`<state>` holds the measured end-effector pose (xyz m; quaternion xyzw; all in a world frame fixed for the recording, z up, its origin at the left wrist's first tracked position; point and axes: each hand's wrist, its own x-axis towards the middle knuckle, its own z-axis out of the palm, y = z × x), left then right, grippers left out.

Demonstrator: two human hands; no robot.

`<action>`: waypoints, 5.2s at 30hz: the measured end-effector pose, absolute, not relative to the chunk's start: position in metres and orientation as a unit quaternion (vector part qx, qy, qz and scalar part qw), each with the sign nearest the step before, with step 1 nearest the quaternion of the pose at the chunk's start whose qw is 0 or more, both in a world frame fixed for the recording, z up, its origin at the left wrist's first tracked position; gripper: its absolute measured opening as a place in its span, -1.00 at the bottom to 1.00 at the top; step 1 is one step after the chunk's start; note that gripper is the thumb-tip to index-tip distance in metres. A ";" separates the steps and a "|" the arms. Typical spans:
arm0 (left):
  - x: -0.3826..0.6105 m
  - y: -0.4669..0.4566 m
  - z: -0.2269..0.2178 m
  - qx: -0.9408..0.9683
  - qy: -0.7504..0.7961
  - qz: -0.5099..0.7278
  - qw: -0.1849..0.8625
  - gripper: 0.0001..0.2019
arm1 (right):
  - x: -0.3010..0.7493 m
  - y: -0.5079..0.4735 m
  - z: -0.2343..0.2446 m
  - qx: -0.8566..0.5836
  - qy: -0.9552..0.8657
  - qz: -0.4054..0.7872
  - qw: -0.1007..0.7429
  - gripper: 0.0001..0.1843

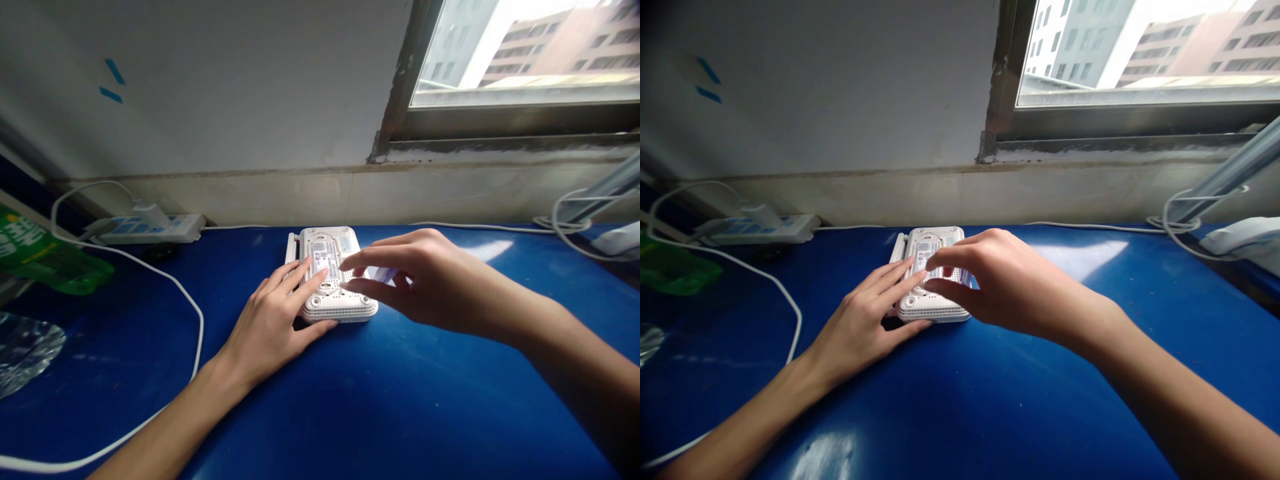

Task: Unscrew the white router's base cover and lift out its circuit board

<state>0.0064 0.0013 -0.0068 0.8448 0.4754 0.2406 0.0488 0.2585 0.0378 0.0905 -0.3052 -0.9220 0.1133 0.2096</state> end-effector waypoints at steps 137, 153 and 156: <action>0.007 0.001 -0.006 0.842 0.480 0.240 0.058 -0.33 | 0.262 0.033 0.090 -0.333 -0.912 0.125 0.203 -0.47; 0.007 0.001 -0.004 0.845 0.480 0.230 0.054 -0.33 | 0.259 0.034 0.089 -0.347 -0.911 0.109 0.191 -0.70; 0.007 0.001 -0.005 0.845 0.482 0.227 0.052 -0.33 | 0.261 0.037 0.086 -0.336 -0.917 0.101 0.191 -0.64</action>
